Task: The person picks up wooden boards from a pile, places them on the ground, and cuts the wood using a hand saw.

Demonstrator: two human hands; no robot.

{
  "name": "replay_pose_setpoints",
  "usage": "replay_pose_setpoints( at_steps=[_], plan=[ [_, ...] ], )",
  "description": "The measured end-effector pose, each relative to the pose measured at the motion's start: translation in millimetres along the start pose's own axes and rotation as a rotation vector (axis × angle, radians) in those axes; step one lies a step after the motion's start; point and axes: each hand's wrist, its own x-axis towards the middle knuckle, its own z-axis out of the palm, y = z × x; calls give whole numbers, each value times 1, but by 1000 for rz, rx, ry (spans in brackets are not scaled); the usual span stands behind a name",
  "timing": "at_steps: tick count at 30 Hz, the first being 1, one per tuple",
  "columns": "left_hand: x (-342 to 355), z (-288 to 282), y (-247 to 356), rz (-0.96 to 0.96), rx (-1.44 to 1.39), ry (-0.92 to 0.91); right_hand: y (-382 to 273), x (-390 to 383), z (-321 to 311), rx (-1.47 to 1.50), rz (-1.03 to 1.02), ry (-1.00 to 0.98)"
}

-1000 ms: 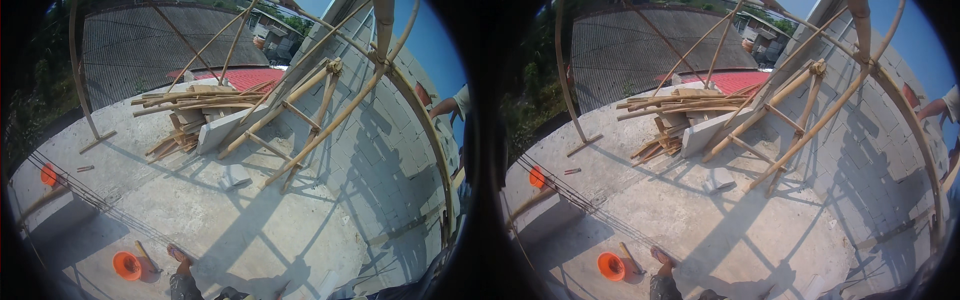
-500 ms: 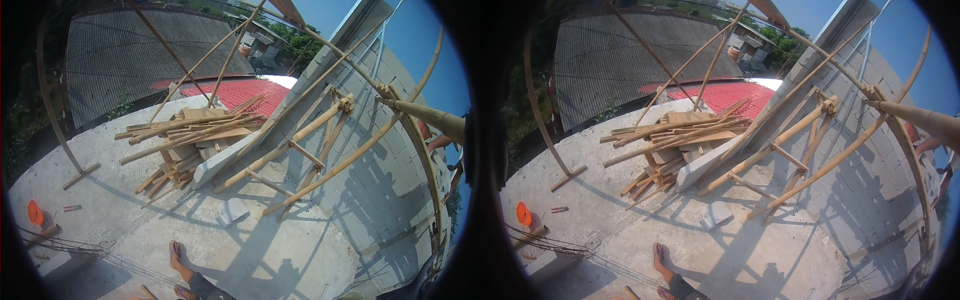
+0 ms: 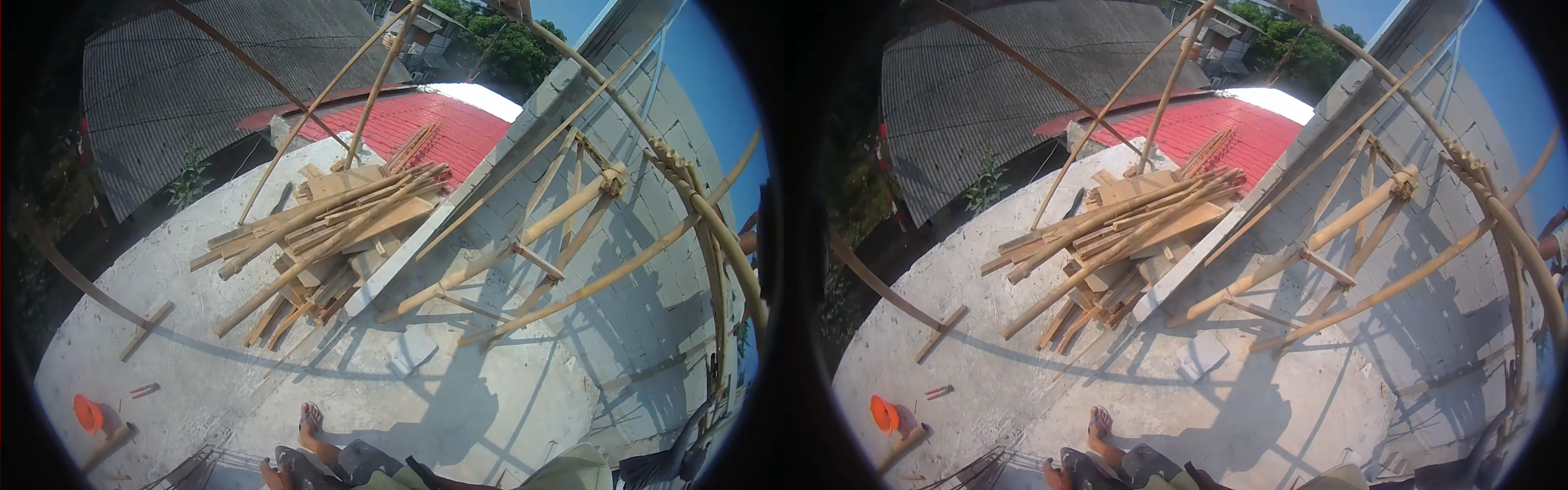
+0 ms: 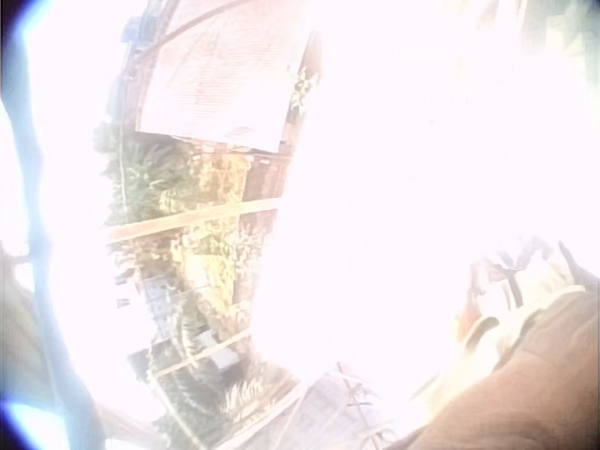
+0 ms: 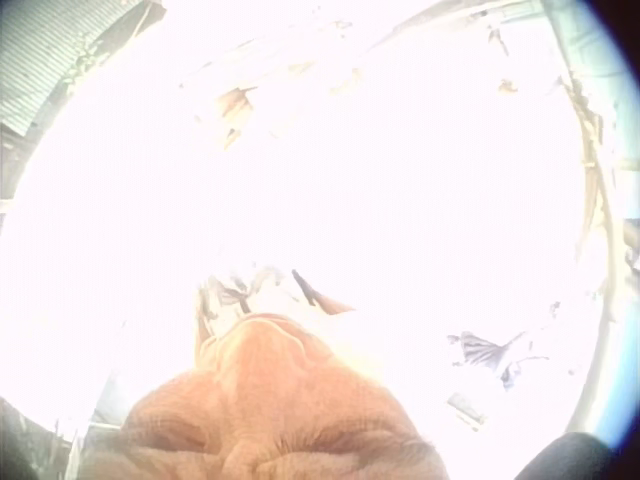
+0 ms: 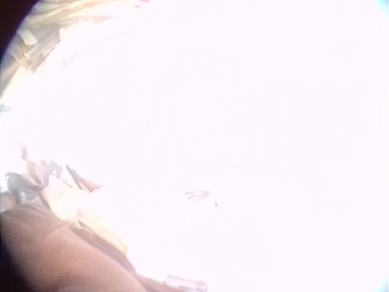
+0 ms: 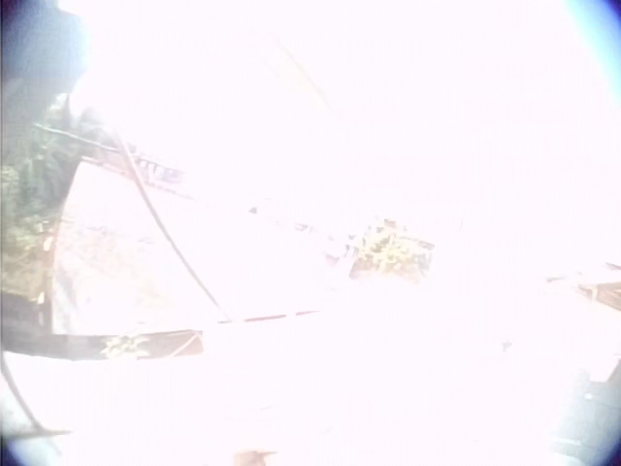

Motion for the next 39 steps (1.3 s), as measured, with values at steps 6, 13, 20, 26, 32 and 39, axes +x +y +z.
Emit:
replay_pose_setpoints(
  at_steps=[6,13,20,26,32,39],
  plan=[
    [41,-29,79,-10,-159,-124,-35,-27,12,23,89,23],
    [93,-56,72,23,169,-354,-76,-47,29,74,189,70],
    [189,-99,65,-3,48,-302,-100,-74,42,88,290,95],
    [293,-143,99,53,216,-306,-123,-74,64,123,326,95],
    [354,-164,128,51,269,-301,-150,-69,103,204,337,38],
    [397,-143,181,117,377,-330,-160,-40,112,276,332,-1]
  ],
)
